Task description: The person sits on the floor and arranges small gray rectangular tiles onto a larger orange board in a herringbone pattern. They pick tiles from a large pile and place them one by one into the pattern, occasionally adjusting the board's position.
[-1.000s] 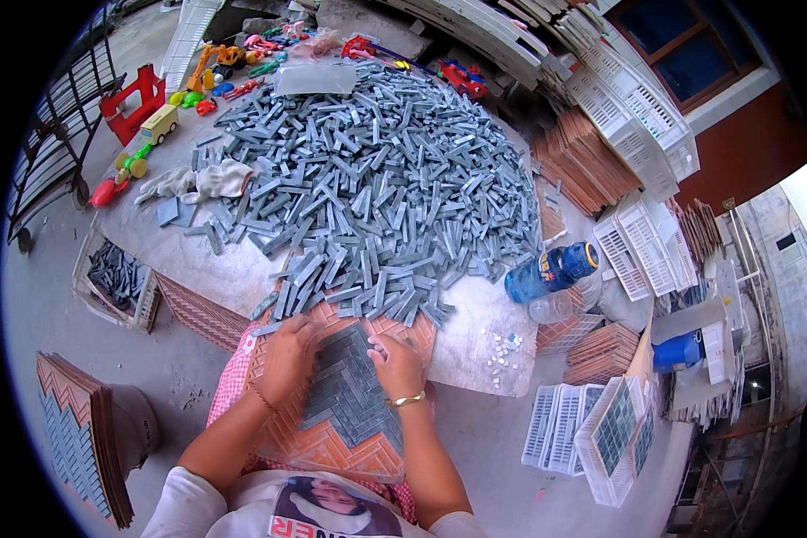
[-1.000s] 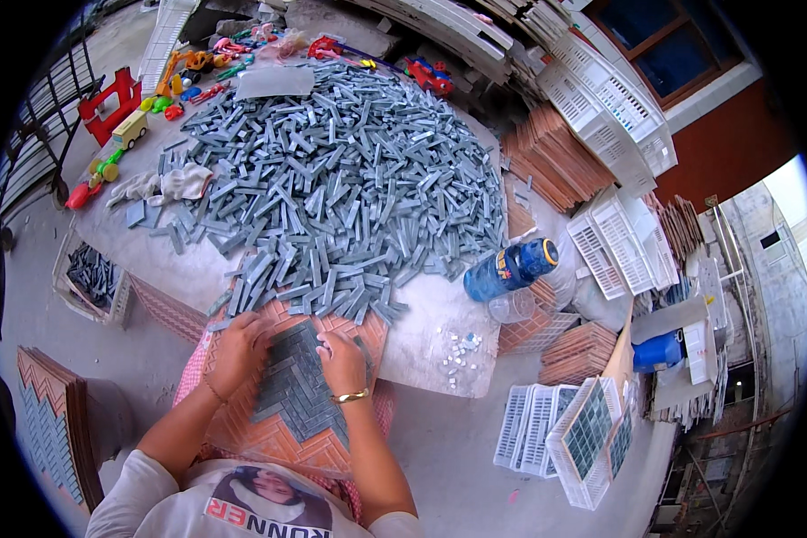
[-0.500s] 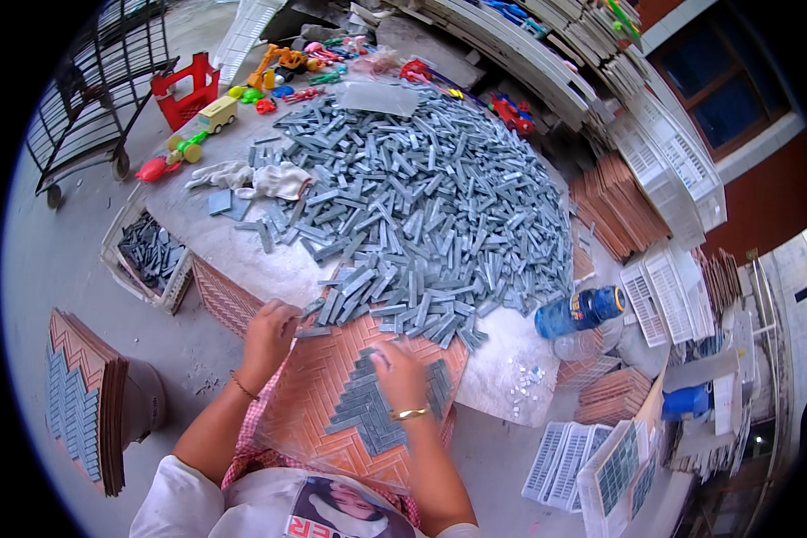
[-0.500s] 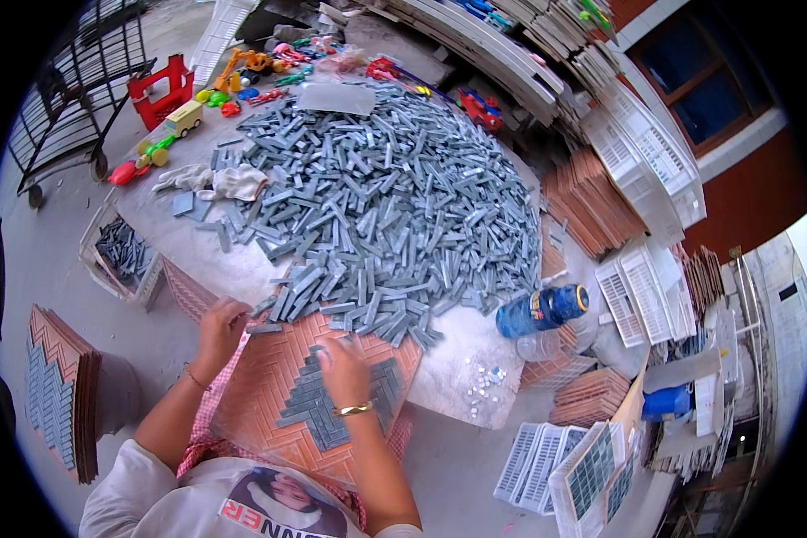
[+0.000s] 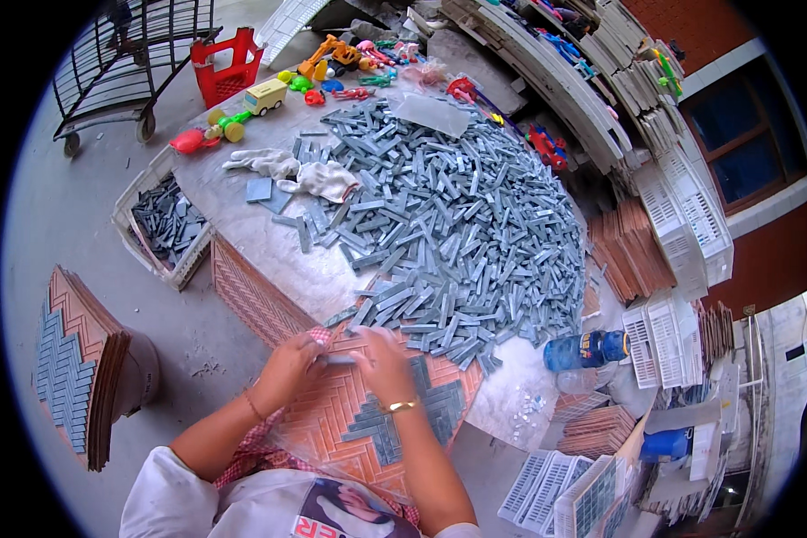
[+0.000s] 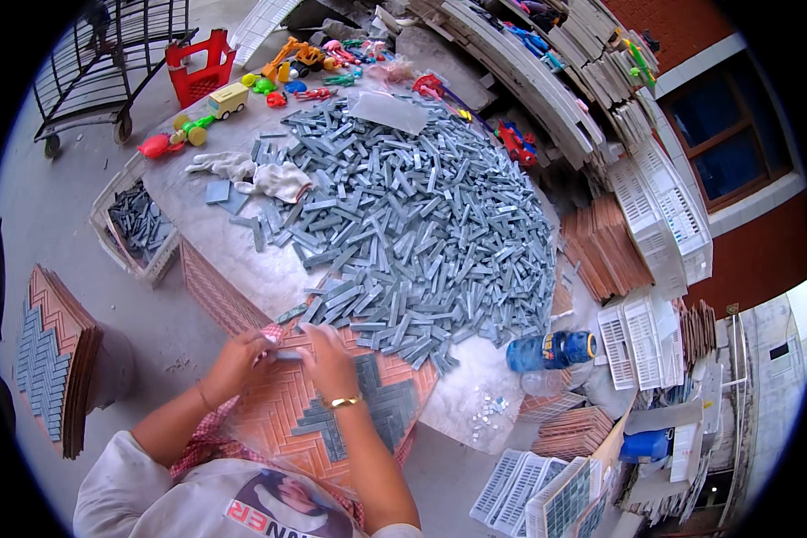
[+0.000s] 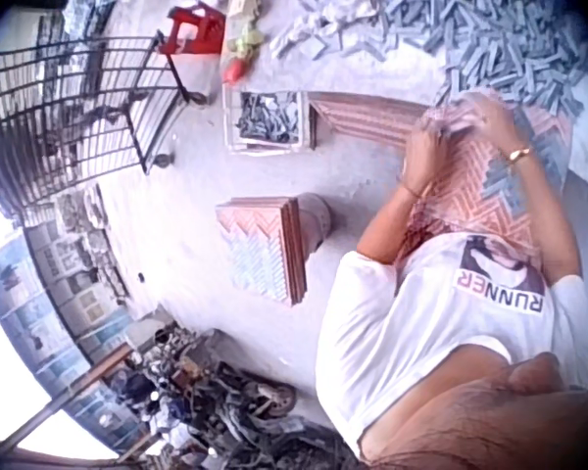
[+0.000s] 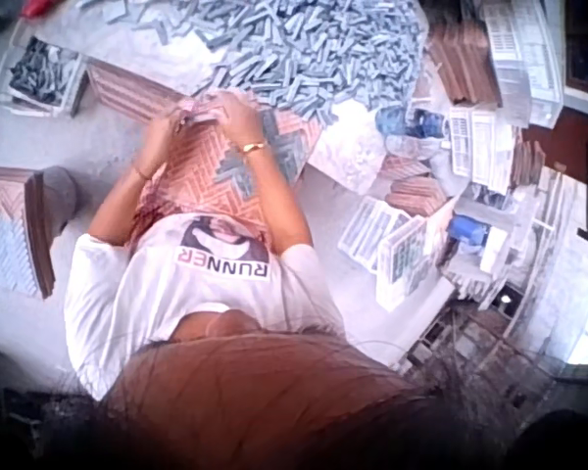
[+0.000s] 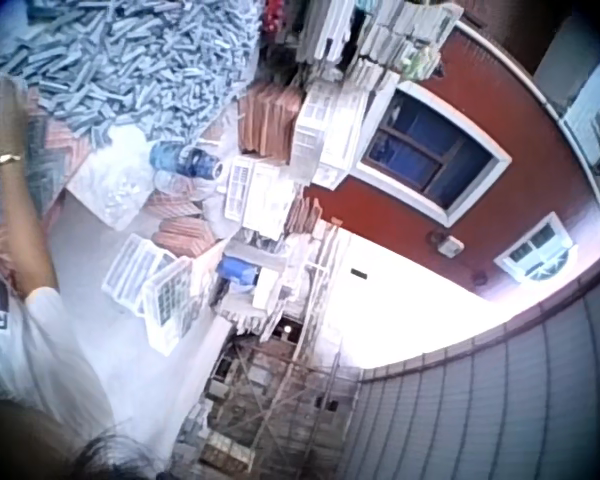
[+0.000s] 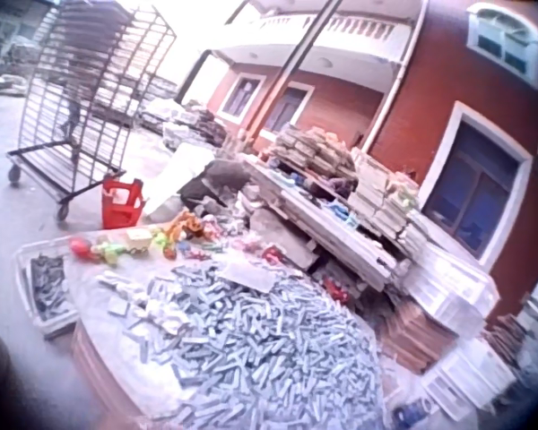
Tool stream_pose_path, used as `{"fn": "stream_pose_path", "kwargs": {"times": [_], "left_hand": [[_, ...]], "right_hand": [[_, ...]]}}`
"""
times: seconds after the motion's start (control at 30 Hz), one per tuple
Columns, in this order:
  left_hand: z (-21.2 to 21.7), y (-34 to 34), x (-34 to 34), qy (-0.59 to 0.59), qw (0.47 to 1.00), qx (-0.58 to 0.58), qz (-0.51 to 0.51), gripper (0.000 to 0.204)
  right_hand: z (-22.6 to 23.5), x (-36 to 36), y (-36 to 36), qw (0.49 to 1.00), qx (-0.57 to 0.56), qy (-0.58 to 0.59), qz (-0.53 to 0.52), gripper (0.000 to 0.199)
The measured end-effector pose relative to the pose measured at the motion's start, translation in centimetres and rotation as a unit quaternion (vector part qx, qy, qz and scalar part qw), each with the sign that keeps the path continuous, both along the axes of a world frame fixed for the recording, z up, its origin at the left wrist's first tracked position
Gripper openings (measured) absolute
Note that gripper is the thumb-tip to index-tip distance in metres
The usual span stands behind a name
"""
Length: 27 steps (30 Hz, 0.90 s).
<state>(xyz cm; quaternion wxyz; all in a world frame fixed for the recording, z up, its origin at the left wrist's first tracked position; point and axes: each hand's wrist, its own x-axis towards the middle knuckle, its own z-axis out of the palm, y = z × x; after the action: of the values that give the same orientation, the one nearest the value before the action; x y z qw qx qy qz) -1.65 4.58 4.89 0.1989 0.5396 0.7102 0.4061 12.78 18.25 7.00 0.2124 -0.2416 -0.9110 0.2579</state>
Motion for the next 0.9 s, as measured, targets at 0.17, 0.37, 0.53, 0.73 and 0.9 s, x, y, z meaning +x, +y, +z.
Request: {"fn": "stream_pose_path", "kwargs": {"times": [0.17, 0.37, 0.53, 0.73, 0.9], "left_hand": [[0.0, -5.1, 1.1, 0.025, 0.997, -0.042, -0.051, 0.015], [0.2, -4.7, 1.8, 0.024, 0.999, -0.022, 0.017, 0.015], [-0.1, -4.3, 1.7, 0.058, 0.998, 0.017, 0.018, 0.019], [0.1, -4.7, 1.6, 0.045, 0.999, -0.002, -0.007, 0.022], [-0.3, -4.9, 1.6, 0.034, 0.999, 0.028, -0.015, 0.023]], "right_hand": [[0.8, 4.5, -2.2, 0.98, -0.178, -0.033, -0.077, 0.025], [-0.1, 3.3, -2.2, 0.988, -0.12, -0.018, -0.092, 0.016], [-0.3, -2.3, -0.2, 0.987, -0.017, -0.077, -0.138, 0.025], [-0.1, -5.4, 0.4, 0.954, 0.014, -0.214, -0.21, 0.041], [-0.7, -0.9, 0.7, 0.931, -0.306, -0.034, -0.194, 0.035]]}}
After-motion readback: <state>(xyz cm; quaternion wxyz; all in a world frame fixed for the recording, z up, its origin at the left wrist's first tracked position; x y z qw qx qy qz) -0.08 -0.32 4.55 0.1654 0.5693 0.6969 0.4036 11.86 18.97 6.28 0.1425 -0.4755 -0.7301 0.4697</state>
